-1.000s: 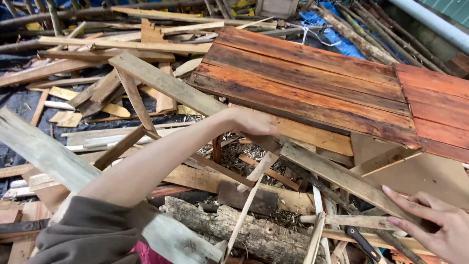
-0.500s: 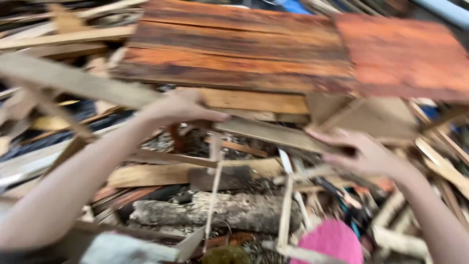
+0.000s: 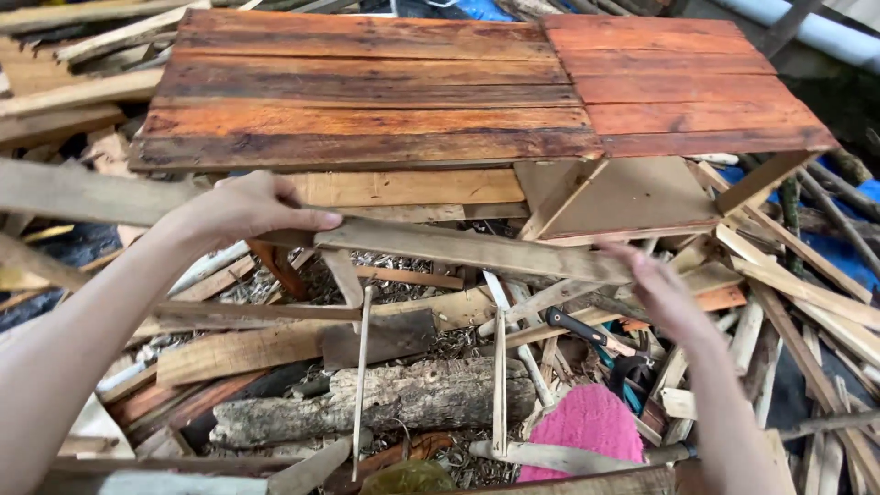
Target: Dismantling wood scraps and attempting to nail a wooden slat to a small table using a hammer and pry bar
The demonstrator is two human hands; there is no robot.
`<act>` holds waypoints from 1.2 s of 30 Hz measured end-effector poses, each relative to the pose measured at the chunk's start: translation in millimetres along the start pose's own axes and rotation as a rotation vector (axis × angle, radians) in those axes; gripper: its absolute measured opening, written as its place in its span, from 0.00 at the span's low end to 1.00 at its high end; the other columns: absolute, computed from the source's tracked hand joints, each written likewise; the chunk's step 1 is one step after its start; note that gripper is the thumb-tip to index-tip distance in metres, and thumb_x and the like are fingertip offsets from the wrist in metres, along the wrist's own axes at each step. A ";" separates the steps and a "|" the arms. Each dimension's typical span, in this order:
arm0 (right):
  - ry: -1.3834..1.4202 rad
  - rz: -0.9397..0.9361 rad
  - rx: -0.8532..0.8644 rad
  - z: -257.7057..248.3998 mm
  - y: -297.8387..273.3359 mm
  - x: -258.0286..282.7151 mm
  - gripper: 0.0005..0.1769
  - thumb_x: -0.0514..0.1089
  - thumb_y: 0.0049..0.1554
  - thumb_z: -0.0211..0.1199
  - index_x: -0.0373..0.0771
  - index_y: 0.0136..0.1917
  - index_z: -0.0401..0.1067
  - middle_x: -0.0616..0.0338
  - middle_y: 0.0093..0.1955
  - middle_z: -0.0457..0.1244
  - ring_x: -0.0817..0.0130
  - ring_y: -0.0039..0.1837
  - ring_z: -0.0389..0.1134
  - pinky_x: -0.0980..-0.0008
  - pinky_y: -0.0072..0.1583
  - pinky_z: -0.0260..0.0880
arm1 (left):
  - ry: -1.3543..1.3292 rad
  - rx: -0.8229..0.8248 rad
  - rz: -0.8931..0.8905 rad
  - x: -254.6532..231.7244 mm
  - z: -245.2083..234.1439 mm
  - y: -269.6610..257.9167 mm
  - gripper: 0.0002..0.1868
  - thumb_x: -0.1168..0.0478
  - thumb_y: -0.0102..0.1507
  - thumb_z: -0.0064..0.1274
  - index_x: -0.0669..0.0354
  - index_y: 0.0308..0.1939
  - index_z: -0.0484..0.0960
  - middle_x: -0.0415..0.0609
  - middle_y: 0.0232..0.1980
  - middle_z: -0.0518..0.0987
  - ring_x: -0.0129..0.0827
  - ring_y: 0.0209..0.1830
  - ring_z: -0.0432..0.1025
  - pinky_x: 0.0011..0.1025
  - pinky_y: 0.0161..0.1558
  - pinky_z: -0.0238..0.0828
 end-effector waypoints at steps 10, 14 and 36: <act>0.458 -0.114 -0.102 27.7 20.5 -41.9 0.24 0.47 0.67 0.47 0.31 0.64 0.76 0.53 0.49 0.67 0.71 0.46 0.62 0.75 0.51 0.62 | -0.148 -0.012 -0.032 -12.4 -9.8 -18.0 0.31 0.42 0.55 0.63 0.73 0.40 0.86 0.58 0.34 0.83 0.40 0.34 0.75 0.34 0.39 0.67; 0.195 -0.230 -0.320 32.4 42.5 -63.6 0.26 0.54 0.68 0.46 0.33 0.50 0.78 0.70 0.22 0.51 0.80 0.25 0.45 0.75 0.28 0.38 | -0.335 -0.031 0.067 8.3 -10.8 6.0 0.23 0.50 0.56 0.67 0.73 0.31 0.83 0.57 0.28 0.78 0.39 0.28 0.70 0.33 0.31 0.61; 1.065 -0.123 -0.407 65.4 70.8 -98.9 0.17 0.52 0.61 0.68 0.35 0.51 0.75 0.52 0.50 0.70 0.62 0.53 0.74 0.50 0.62 0.75 | -0.080 -0.227 0.115 13.7 -8.0 13.9 0.35 0.31 0.53 0.66 0.53 0.48 0.87 0.60 0.53 0.82 0.56 0.62 0.73 0.43 0.70 0.56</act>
Point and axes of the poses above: each hand's wrist, its own y-axis towards the middle knuckle, its own z-axis out of the palm, x = y × z, the point moved 5 cm from there along y, towards the middle knuckle
